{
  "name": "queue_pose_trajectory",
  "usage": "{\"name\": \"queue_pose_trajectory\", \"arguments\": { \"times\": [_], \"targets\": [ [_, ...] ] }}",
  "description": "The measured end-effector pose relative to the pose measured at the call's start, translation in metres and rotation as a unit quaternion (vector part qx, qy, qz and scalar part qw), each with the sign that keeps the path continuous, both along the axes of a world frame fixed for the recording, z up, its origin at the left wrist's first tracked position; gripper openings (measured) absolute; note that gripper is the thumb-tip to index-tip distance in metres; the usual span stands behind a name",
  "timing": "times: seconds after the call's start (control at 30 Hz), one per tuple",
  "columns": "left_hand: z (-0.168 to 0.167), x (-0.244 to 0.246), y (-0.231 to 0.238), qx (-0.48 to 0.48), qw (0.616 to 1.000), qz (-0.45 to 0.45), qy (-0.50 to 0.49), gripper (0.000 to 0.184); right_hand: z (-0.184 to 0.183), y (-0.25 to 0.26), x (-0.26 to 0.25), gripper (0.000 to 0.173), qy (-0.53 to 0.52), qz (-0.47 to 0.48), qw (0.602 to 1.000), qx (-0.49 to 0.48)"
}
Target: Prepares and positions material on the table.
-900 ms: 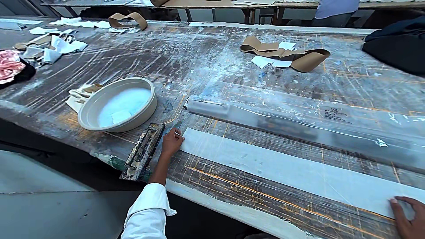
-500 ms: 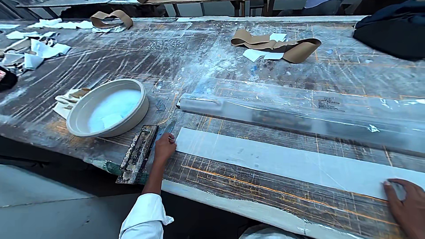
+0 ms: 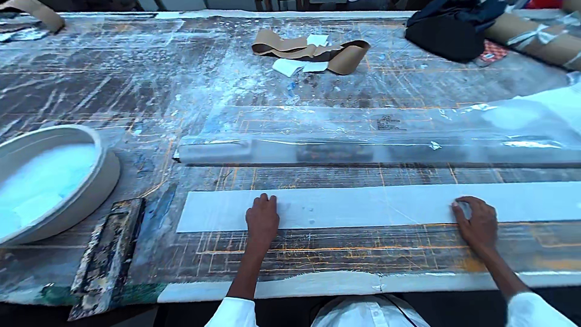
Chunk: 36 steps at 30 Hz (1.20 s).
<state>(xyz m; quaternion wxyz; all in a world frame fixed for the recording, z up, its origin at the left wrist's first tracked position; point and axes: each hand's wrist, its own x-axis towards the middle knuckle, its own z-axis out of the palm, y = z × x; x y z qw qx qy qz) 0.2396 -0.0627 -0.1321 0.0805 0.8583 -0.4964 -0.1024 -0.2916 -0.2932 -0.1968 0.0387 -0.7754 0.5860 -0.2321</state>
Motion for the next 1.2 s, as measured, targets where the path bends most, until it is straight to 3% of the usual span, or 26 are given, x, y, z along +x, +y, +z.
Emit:
{"name": "queue_pose_trajectory", "arguments": {
  "times": [0.07,0.17,0.3,0.43,0.5,0.57,0.63,0.73,0.83,0.93,1.07,1.2],
  "targets": [
    [0.0,-0.021,-0.012,-0.024,1.0,0.0,-0.005,0.011,0.001,0.0,0.002,0.053,-0.002,-0.002,1.0,0.006],
    [-0.018,-0.06,-0.026,-0.042,0.993,-0.11,0.014,0.022,0.0,-0.001,0.002,0.048,0.0,-0.006,1.0,0.008],
    [-0.02,-0.088,-0.045,-0.024,0.997,-0.071,-0.012,0.016,0.0,-0.001,0.005,0.04,0.006,-0.007,1.0,0.01],
    [-0.023,-0.148,-0.066,0.001,0.982,-0.186,0.041,0.024,0.002,0.007,0.01,0.04,0.014,-0.013,1.0,0.006],
    [-0.028,-0.17,-0.075,0.013,0.98,-0.197,0.021,0.017,0.0,0.004,0.005,0.04,0.005,-0.004,1.0,0.015],
    [-0.028,-0.19,-0.084,-0.035,0.98,-0.195,0.007,0.02,-0.003,-0.003,-0.004,0.043,-0.017,0.013,0.999,0.033],
    [-0.025,-0.218,-0.096,-0.071,0.975,-0.208,0.027,0.027,0.001,-0.005,-0.019,0.043,-0.049,0.038,0.997,0.043],
    [-0.026,-0.267,-0.118,-0.029,0.969,-0.241,0.053,0.035,0.009,-0.02,-0.059,0.041,-0.052,0.056,0.997,0.023],
    [-0.024,-0.312,-0.136,-0.021,0.967,-0.246,0.061,0.027,0.016,-0.045,-0.115,0.038,-0.027,0.063,0.998,0.011],
    [-0.022,-0.35,-0.154,-0.054,0.962,-0.257,0.069,0.031,0.01,-0.062,-0.162,0.04,0.002,0.076,0.997,0.011],
    [-0.016,-0.392,-0.184,-0.011,0.961,-0.261,0.088,0.021,0.004,-0.07,-0.193,0.036,-0.014,0.105,0.994,0.012],
    [-0.016,-0.422,-0.201,-0.023,0.957,-0.269,0.103,0.028,0.006,-0.08,-0.214,0.035,-0.015,0.094,0.995,0.025]
  ]
}}
